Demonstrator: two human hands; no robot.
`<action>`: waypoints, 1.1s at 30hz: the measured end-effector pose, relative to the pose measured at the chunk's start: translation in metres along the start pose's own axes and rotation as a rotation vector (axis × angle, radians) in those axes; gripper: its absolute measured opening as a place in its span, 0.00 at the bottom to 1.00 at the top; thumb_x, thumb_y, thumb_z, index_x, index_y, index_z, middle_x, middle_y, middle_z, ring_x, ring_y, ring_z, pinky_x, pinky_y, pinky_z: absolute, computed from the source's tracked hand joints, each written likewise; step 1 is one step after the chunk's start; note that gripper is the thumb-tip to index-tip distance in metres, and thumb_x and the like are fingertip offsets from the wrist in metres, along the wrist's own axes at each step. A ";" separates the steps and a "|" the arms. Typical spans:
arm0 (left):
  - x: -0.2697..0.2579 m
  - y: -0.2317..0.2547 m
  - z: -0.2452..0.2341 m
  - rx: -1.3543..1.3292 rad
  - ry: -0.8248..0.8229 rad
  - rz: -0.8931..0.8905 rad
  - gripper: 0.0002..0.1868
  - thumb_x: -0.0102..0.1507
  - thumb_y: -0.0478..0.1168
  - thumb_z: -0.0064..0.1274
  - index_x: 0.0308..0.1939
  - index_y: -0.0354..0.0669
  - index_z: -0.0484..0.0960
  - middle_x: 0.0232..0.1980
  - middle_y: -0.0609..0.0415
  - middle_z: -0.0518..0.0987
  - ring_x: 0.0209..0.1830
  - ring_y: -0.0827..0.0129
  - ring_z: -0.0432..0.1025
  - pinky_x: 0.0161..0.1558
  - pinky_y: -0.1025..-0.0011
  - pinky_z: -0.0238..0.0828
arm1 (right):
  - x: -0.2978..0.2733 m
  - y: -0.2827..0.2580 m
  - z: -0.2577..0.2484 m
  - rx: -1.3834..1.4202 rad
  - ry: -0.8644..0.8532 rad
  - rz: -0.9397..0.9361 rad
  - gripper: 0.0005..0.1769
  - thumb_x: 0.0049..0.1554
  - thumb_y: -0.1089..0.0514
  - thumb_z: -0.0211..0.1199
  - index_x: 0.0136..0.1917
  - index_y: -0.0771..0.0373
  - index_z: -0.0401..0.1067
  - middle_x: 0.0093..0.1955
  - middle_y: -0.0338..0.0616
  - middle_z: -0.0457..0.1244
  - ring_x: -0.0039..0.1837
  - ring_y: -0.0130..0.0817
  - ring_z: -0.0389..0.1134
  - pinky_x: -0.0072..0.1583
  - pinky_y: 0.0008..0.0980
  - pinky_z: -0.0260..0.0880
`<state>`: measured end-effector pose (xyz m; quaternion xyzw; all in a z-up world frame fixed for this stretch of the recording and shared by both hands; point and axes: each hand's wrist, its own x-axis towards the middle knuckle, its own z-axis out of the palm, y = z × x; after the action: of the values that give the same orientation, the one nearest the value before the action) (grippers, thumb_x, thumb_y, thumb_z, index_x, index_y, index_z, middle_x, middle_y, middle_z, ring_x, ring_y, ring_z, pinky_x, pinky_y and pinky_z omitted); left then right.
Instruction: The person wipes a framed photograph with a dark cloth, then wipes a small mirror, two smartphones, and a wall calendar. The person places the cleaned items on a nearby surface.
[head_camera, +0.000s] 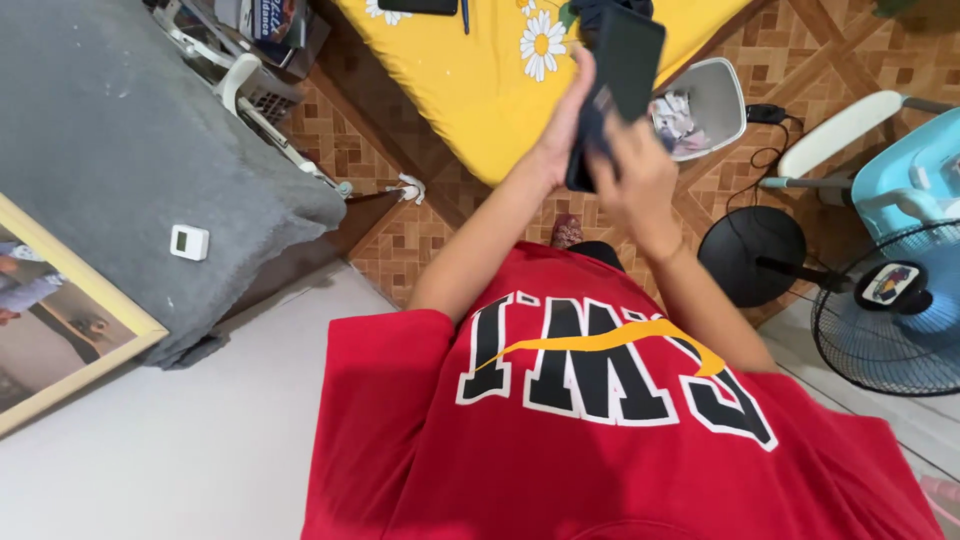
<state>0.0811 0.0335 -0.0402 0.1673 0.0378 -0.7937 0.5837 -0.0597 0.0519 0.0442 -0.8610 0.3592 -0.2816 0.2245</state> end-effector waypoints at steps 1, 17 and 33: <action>-0.005 0.017 0.006 0.002 -0.003 0.007 0.39 0.70 0.76 0.36 0.52 0.41 0.75 0.43 0.52 0.78 0.39 0.68 0.76 0.41 0.65 0.79 | -0.004 -0.002 -0.003 0.001 0.001 -0.008 0.20 0.60 0.63 0.67 0.65 0.71 0.74 0.50 0.57 0.63 0.52 0.54 0.67 0.53 0.45 0.67; -0.019 0.141 -0.083 0.044 -0.144 0.212 0.46 0.69 0.75 0.34 0.69 0.38 0.73 0.54 0.38 0.80 0.47 0.51 0.79 0.46 0.47 0.80 | 0.099 0.284 0.205 -0.054 -0.333 0.243 0.30 0.57 0.48 0.70 0.69 0.64 0.74 0.62 0.74 0.57 0.64 0.66 0.55 0.66 0.54 0.53; 0.171 0.205 -0.230 -0.185 0.036 0.320 0.51 0.69 0.75 0.30 0.78 0.35 0.62 0.75 0.41 0.68 0.66 0.51 0.70 0.60 0.48 0.74 | 0.442 0.537 0.486 -0.002 -0.355 0.000 0.31 0.54 0.58 0.71 0.68 0.69 0.68 0.62 0.71 0.60 0.60 0.70 0.63 0.59 0.54 0.65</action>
<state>0.2797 -0.1290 -0.2819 0.1308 0.0939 -0.6809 0.7145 0.2477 -0.5323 -0.4893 -0.8974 0.3144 -0.1248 0.2833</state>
